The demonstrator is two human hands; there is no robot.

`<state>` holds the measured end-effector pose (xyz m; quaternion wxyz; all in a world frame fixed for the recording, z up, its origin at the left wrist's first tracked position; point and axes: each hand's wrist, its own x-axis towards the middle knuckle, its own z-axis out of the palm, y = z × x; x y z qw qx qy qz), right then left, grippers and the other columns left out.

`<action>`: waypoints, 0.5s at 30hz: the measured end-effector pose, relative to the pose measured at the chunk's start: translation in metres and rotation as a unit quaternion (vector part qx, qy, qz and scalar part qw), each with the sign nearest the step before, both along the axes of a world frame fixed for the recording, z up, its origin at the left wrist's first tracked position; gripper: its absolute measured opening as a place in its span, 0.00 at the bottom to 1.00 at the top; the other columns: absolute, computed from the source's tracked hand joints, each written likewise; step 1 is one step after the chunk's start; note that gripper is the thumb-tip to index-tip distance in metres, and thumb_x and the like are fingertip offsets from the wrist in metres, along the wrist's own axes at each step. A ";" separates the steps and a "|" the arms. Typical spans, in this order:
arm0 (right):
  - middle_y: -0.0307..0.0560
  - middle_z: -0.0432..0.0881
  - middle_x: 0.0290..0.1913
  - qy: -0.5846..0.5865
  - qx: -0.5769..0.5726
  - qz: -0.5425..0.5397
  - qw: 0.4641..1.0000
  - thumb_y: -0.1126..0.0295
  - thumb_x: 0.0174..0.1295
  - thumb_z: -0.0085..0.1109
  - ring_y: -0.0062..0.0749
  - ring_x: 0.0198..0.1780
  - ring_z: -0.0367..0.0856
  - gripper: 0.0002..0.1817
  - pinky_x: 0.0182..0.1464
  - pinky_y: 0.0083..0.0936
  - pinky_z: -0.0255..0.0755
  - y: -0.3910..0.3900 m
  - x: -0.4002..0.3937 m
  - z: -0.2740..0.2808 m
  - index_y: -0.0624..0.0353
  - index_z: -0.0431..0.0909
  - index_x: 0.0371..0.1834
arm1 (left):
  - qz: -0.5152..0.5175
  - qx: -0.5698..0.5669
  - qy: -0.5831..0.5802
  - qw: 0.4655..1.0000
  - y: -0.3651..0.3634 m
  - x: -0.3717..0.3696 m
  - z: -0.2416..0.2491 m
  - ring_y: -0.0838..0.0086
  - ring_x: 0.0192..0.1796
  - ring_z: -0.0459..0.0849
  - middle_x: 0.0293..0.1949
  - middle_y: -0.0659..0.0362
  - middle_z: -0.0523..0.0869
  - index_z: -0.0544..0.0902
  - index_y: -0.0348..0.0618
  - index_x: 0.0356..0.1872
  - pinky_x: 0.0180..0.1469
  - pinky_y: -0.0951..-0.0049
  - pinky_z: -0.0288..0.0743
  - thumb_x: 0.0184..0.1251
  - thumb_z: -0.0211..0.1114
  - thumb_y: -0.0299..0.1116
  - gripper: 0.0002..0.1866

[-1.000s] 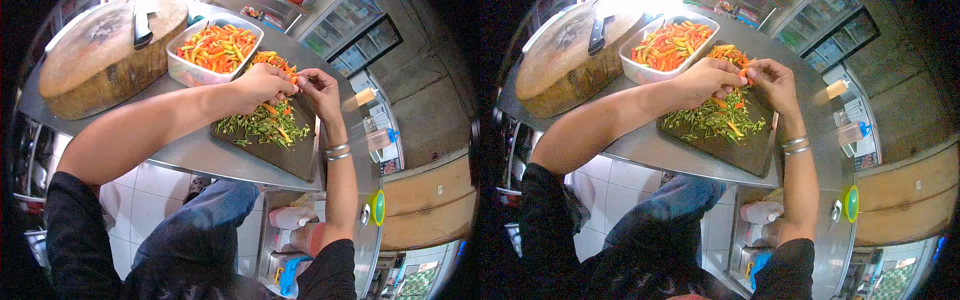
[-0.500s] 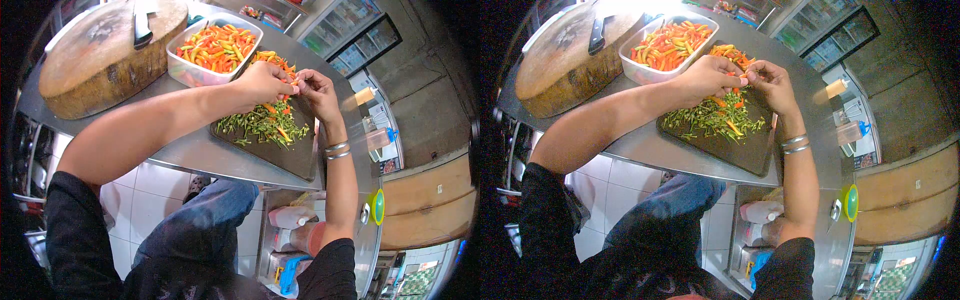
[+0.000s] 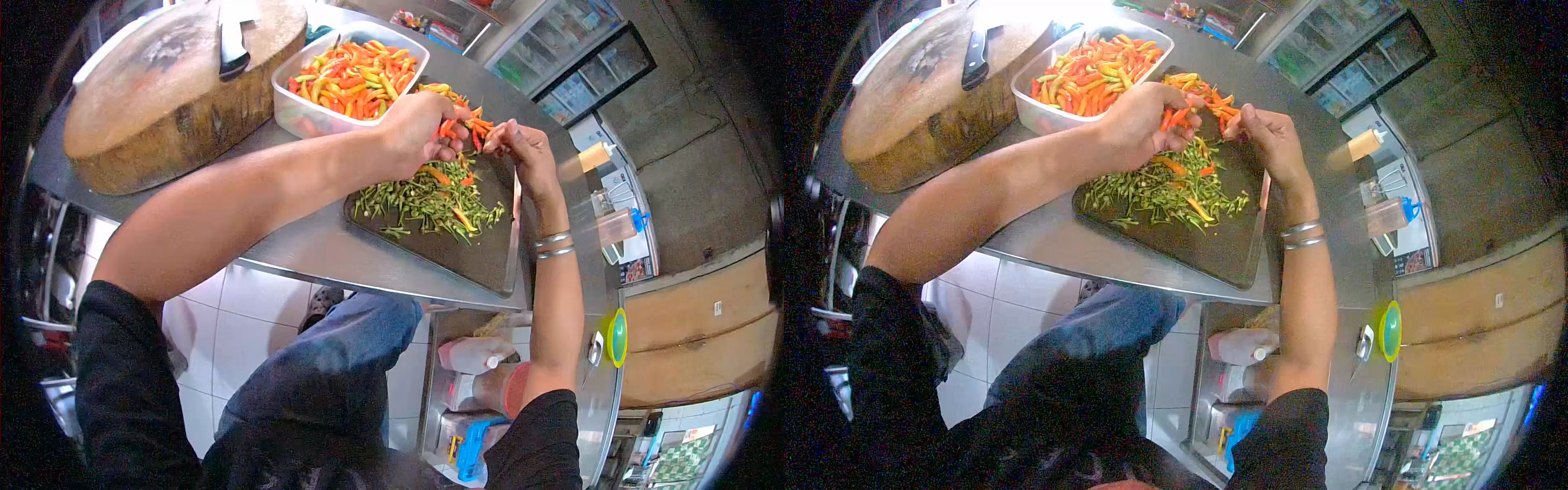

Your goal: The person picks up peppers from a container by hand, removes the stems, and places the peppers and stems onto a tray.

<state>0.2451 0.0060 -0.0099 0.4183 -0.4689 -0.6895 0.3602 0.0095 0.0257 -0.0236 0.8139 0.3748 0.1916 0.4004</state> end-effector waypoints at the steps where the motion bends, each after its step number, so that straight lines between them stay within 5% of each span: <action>1: 0.37 0.83 0.31 -0.001 0.001 0.001 1.000 0.57 0.72 0.57 0.21 0.34 0.77 0.19 0.39 0.21 0.70 0.001 -0.001 0.000 0.61 0.85 0.32 | -0.006 -0.003 0.004 1.000 0.000 -0.001 0.000 0.71 0.31 0.75 0.32 0.56 0.78 0.75 0.33 0.45 0.30 0.75 0.70 0.70 0.56 0.32 0.11; 3: 0.39 0.83 0.27 -0.180 0.066 -0.141 0.971 0.54 0.69 0.61 0.23 0.32 0.79 0.20 0.38 0.22 0.71 0.003 -0.006 0.000 0.61 0.85 0.31 | -0.011 -0.008 0.008 1.000 0.000 -0.002 0.000 0.69 0.31 0.77 0.33 0.55 0.78 0.75 0.34 0.45 0.30 0.75 0.71 0.70 0.56 0.33 0.12; 9: 0.49 0.85 0.33 -0.397 0.140 -0.134 0.897 0.59 0.61 0.67 0.29 0.35 0.84 0.15 0.43 0.25 0.76 0.006 -0.002 -0.009 0.62 0.85 0.35 | 0.008 0.000 0.036 0.999 -0.003 0.001 0.002 0.68 0.32 0.81 0.32 0.56 0.79 0.77 0.37 0.42 0.30 0.74 0.75 0.71 0.64 0.39 0.14; 11: 0.48 0.86 0.35 -0.394 0.106 -0.129 0.904 0.63 0.60 0.67 0.31 0.37 0.85 0.12 0.45 0.27 0.77 0.006 -0.001 -0.006 0.62 0.84 0.37 | 0.011 0.012 0.036 0.999 -0.006 0.001 0.004 0.74 0.30 0.77 0.30 0.59 0.77 0.76 0.40 0.35 0.28 0.75 0.70 0.71 0.64 0.36 0.11; 15: 0.42 0.86 0.34 -0.265 0.108 -0.138 0.948 0.69 0.62 0.65 0.23 0.38 0.83 0.09 0.43 0.23 0.76 0.007 -0.005 -0.007 0.63 0.82 0.40 | -0.009 0.029 0.055 0.998 0.004 0.003 -0.006 0.78 0.29 0.76 0.31 0.62 0.77 0.80 0.38 0.40 0.26 0.81 0.66 0.70 0.68 0.36 0.11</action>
